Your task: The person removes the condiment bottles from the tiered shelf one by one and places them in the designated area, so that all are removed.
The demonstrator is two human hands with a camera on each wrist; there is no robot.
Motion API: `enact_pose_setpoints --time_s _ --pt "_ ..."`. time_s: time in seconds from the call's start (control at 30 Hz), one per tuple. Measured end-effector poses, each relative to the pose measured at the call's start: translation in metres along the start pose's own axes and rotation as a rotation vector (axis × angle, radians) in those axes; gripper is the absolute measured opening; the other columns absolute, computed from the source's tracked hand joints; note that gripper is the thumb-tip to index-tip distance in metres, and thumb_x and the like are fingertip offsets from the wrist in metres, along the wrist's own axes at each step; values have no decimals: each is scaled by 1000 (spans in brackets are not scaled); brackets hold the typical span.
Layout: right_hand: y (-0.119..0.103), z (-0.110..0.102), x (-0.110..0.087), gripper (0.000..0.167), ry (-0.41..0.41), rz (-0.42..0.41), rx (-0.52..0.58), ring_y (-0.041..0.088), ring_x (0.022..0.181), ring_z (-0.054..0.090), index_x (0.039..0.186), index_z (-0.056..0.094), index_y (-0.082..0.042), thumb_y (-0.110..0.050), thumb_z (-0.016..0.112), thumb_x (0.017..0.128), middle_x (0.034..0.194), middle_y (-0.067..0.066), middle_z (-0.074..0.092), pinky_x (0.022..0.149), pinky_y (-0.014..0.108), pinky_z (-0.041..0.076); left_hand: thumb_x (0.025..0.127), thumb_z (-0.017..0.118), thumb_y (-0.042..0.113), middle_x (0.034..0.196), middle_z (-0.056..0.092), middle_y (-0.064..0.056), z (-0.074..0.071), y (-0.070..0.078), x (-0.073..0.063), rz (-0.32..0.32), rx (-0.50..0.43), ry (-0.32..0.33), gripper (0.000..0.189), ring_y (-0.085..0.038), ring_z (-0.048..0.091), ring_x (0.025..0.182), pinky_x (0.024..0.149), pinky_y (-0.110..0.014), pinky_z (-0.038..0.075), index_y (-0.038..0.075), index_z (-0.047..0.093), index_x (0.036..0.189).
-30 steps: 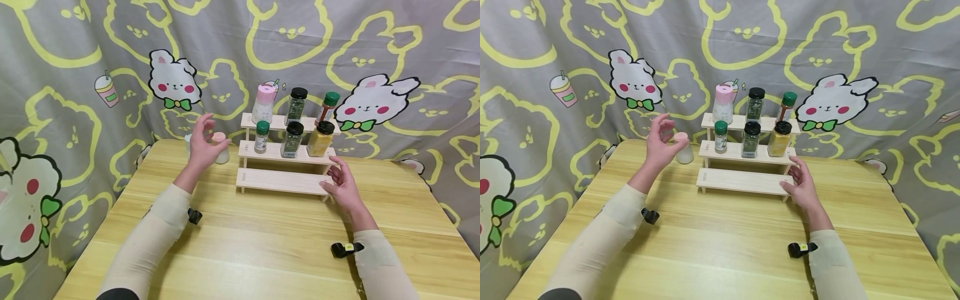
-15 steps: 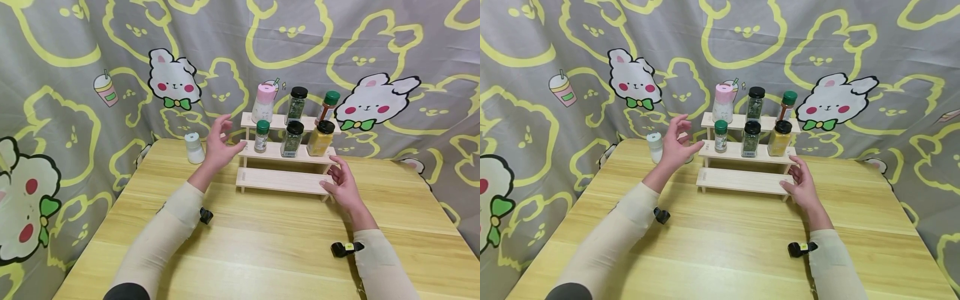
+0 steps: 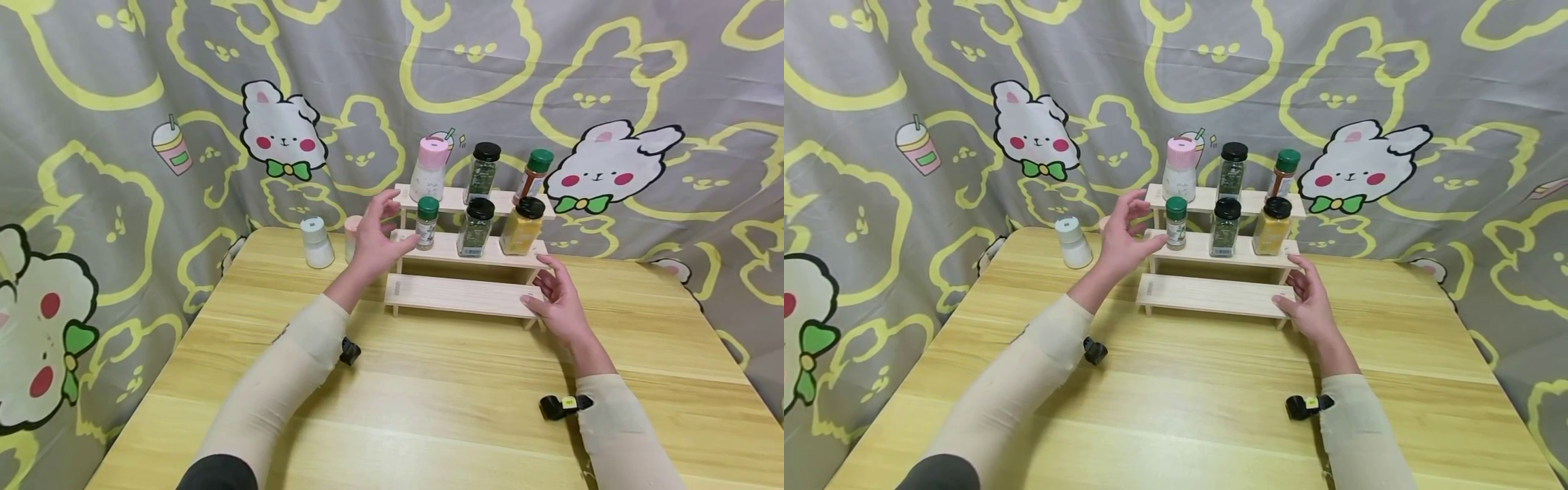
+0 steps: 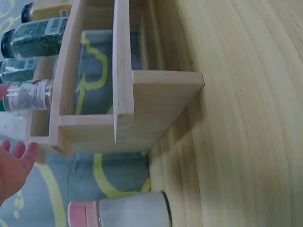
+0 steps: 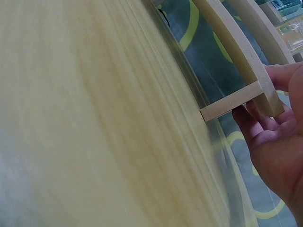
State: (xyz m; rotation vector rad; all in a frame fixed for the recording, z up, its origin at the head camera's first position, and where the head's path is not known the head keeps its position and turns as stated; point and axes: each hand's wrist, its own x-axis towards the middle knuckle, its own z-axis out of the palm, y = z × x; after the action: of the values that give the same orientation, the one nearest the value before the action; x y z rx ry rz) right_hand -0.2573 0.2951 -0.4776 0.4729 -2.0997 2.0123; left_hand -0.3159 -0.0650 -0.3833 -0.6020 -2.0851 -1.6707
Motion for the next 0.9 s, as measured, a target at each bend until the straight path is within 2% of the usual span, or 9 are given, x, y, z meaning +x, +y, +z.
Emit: enact_pose_setpoints --time_s 0.07,0.23,0.37,0.5,0.57,0.7,0.8,0.9 --pt "0 0 0 84 3 5 10 16 118 55 152 34 -10 28 60 81 134 7 54 93 20 48 74 86 -1 123 51 -19 3 0 0 -16 -10 -9 82 -32 56 114 96 -48 50 16 44 142" --pt "0 0 0 84 6 19 -10 21 121 54 152 34 -12 27 61 82 137 13 53 93 20 47 75 86 1 121 51 -19 12 0 1 -28 11 -22 80 -33 57 112 95 -47 51 15 45 142" --pt "0 -1 0 85 6 25 -33 27 123 52 152 34 -14 26 61 82 140 24 48 94 20 47 76 85 2 120 53 -16 17 0 2 -16 46 -28 79 -36 57 113 94 -46 52 16 44 142" --pt "0 -2 0 85 -1 22 -43 26 123 52 152 34 -14 25 61 82 142 34 42 95 20 46 76 85 2 119 54 -11 20 -2 3 -4 73 -31 79 -30 57 112 92 -44 53 18 44 142" --pt "0 -1 0 85 0 25 -39 23 122 53 152 34 -14 25 61 82 142 32 43 95 20 46 76 85 1 119 54 -10 22 -3 3 5 76 -33 79 -28 58 110 90 -43 54 17 44 142" --pt "-1 0 0 85 3 25 -29 17 120 54 152 34 -14 26 61 82 140 20 49 95 20 46 75 84 -1 118 53 -10 24 -6 4 27 80 -34 79 -27 59 106 88 -41 55 18 45 141" --pt "-1 0 0 85 3 22 -23 17 120 54 152 34 -13 26 61 82 138 15 51 94 20 47 75 84 -1 118 53 -9 26 -7 3 31 75 -37 80 -27 60 104 88 -40 55 18 44 142" --pt "0 -1 0 85 1 20 -26 23 122 53 152 35 -14 27 61 82 138 16 50 95 20 47 76 84 -1 118 52 -9 28 -8 3 23 72 -42 80 -24 60 104 88 -39 55 18 44 142"
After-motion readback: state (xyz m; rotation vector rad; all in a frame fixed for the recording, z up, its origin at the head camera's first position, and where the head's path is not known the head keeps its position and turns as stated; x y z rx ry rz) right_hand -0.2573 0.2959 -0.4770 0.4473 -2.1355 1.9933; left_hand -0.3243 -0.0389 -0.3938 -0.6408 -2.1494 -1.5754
